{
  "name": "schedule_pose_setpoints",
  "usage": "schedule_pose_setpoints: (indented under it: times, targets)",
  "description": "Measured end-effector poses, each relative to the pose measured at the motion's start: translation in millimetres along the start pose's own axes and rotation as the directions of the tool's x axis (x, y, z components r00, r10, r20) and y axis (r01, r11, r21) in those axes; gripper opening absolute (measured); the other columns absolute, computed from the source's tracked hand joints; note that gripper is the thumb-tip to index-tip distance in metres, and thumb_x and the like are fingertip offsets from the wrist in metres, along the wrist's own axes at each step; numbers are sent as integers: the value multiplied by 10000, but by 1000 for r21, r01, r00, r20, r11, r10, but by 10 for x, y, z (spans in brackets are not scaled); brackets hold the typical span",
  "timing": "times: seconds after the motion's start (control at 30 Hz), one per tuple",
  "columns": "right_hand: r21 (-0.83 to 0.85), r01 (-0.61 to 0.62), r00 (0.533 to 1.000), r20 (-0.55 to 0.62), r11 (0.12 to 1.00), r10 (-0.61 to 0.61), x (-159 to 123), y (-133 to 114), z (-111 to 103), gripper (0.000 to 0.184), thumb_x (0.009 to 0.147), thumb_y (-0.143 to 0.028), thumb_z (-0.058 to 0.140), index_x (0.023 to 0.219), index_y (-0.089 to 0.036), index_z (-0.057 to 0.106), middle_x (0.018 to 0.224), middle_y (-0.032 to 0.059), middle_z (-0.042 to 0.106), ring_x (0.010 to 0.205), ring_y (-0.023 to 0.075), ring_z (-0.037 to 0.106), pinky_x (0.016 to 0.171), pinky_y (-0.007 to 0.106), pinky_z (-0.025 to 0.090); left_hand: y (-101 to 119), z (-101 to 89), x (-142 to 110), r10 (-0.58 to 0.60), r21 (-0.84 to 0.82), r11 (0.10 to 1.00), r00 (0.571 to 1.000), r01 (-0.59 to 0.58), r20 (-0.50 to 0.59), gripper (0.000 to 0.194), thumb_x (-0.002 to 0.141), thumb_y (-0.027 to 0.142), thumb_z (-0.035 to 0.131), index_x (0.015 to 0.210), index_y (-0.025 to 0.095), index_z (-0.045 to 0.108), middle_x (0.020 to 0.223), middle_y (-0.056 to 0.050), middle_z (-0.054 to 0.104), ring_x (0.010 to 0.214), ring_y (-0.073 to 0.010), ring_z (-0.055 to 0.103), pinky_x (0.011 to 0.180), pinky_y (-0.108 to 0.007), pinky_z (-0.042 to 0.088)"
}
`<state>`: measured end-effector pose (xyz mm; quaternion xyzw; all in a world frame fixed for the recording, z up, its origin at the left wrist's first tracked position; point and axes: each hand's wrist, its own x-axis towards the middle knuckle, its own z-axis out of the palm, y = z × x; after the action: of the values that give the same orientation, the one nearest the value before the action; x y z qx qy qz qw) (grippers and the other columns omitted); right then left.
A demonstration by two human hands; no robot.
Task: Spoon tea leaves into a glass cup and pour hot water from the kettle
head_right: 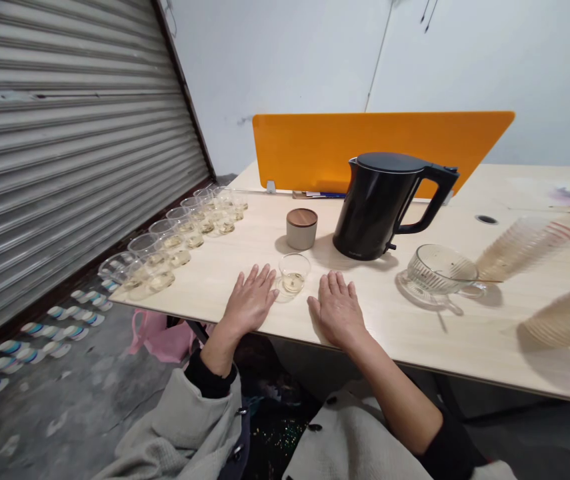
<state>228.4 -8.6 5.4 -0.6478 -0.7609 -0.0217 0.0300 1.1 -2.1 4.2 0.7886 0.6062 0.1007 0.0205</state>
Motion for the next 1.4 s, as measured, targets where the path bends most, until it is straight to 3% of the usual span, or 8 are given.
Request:
schedule_pose_setpoints:
  times: [0.27,0.4,0.53,0.73,1.0,1.2,1.3,1.4]
  targets:
    - [9,1,1000,-7,1000,-1,-13,12,-1,690,1033,-450,315,1566,-18,380,1660,213,294,1565,352,199,1258,550,170,-5,10,-1,4,-7,1000,1000,-4,-6,591,1064,455,275,1602,220,345,1701,-24,257,1589,-304,189,1286,-596,163]
    - [207,40,996,-86,978,-23,18,70,0,754,998,-516,421,1572,-30,359,1652,226,311,1552,354,244,1253,544,201,-6,20,4,5,-9,1000,1000,-5,-14,584,1064,460,287,1599,234,352,1699,-26,266,1588,-302,194,1284,-598,167]
    - [535,39,978,-194,844,78,187,47,-41,952,843,-647,643,1582,-122,351,1577,212,452,1456,368,426,1170,529,376,13,6,-8,12,-19,1000,999,-13,-47,573,1065,466,300,1578,230,390,1693,-31,298,1585,-297,206,1284,-577,193]
    - [788,176,960,-270,591,75,447,-144,-112,983,739,-649,759,1513,-141,430,1406,204,623,1339,336,564,1116,501,432,59,-55,-69,23,-49,998,990,-30,-138,545,1072,449,312,1517,181,475,1643,-71,410,1557,-286,285,1278,-505,252]
    - [801,209,958,-283,560,47,581,-255,-269,780,736,-605,796,1358,-201,555,1226,156,717,1131,323,677,864,463,570,61,-21,-62,28,-95,994,982,-47,-188,532,1055,461,371,1489,184,508,1603,-88,470,1526,-302,341,1265,-484,269]
    - [792,307,938,-346,527,-26,1111,-695,-635,788,709,-553,828,1342,-173,552,1277,171,692,1133,319,672,898,455,567,46,49,4,56,-91,993,980,-75,-189,566,1050,457,383,1482,116,516,1590,-132,477,1503,-350,363,1247,-497,273]
    - [842,311,947,-316,441,-65,1498,-1031,-587,828,672,-528,851,1347,-181,518,1289,180,683,1161,312,658,918,456,557,41,52,14,72,-71,994,976,-88,-204,586,1039,490,405,1464,106,532,1553,-147,513,1475,-362,387,1210,-505,311]
    - [882,278,961,-256,380,-108,1893,-1351,-384,799,589,-509,882,1246,-196,553,1240,167,691,1167,312,643,904,459,557,50,42,4,61,-72,994,963,-82,-262,582,1036,488,406,1428,87,564,1525,-161,536,1451,-345,403,1193,-482,316]
